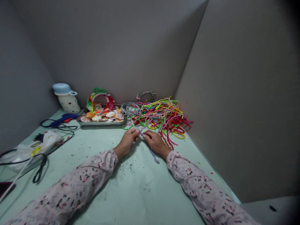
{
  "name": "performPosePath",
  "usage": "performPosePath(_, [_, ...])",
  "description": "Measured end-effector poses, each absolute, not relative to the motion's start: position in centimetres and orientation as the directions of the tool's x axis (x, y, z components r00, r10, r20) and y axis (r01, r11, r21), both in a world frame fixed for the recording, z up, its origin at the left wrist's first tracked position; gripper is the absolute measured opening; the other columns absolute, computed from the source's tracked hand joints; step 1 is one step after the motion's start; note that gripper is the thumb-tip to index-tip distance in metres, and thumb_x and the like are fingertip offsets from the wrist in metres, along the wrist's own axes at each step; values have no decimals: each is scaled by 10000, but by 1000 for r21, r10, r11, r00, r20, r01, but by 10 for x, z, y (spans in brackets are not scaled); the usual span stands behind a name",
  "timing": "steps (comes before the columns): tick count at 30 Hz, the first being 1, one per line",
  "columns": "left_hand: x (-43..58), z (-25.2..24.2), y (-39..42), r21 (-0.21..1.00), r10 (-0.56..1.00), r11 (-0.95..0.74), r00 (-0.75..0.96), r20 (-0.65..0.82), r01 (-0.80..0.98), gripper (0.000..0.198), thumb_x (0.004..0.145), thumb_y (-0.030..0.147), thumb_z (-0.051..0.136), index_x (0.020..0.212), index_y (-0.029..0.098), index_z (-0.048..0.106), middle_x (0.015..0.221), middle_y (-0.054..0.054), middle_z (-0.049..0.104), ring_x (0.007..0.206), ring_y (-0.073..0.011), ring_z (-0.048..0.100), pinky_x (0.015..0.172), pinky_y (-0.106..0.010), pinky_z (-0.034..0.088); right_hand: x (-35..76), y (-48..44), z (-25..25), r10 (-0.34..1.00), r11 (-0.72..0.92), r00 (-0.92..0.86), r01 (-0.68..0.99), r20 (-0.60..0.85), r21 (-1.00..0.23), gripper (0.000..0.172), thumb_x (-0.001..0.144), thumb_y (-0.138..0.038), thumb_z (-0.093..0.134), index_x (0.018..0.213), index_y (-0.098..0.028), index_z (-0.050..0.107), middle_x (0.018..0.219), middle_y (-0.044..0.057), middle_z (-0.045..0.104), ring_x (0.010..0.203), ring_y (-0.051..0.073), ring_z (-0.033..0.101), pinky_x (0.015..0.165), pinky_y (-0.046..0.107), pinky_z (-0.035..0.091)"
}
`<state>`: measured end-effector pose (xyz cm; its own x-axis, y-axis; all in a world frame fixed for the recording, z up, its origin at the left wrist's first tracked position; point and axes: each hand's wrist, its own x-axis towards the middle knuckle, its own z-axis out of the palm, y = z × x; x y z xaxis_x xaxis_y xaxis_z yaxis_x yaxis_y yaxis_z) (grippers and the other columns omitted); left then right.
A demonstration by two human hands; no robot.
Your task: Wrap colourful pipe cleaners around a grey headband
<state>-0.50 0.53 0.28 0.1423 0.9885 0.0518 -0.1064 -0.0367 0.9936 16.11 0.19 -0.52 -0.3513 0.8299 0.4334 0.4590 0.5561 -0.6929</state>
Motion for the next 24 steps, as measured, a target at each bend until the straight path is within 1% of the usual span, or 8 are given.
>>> performPosePath(4, [-5, 4, 5, 995, 989, -31, 141, 45, -96, 286, 758, 392, 626, 636, 156, 519, 573, 32, 459, 500, -75, 382, 468, -224, 269, 161, 3, -7, 824, 565, -357, 452, 440, -690, 218, 922, -288, 473, 962, -196, 667, 940, 41, 671, 885, 165, 587, 821, 276, 423])
performPosePath(8, [-4, 6, 3, 996, 988, -54, 139, 63, -67, 294, 764, 399, 615, 628, 161, 510, 561, 34, 455, 502, -80, 380, 474, -231, 269, 162, 3, -7, 834, 550, -338, 467, 435, -692, 215, 920, -294, 470, 923, -193, 660, 890, 30, 663, 842, 160, 575, 774, 264, 419])
performPosePath(11, [-3, 8, 2, 997, 989, -64, 128, 70, -49, 302, 761, 407, 615, 615, 164, 511, 545, 36, 452, 497, -84, 383, 480, -237, 272, 163, 2, -7, 836, 547, -328, 461, 439, -699, 206, 913, -284, 473, 910, -195, 658, 885, 29, 659, 846, 163, 572, 772, 264, 415])
performPosePath(17, [-3, 8, 2, 997, 990, -44, 127, 52, -68, 300, 727, 417, 643, 618, 161, 530, 564, 32, 482, 493, -85, 397, 481, -237, 281, 163, 1, -7, 839, 544, -322, 463, 439, -700, 204, 909, -288, 475, 905, -193, 655, 879, 33, 659, 831, 166, 574, 769, 273, 418])
performPosePath(24, [-5, 3, 5, 996, 989, -44, 135, 54, -78, 300, 736, 421, 641, 630, 161, 537, 569, 31, 485, 494, -82, 399, 474, -228, 278, 162, 1, -6, 831, 556, -329, 456, 448, -695, 204, 910, -289, 481, 912, -190, 659, 893, 43, 664, 833, 167, 582, 771, 274, 421])
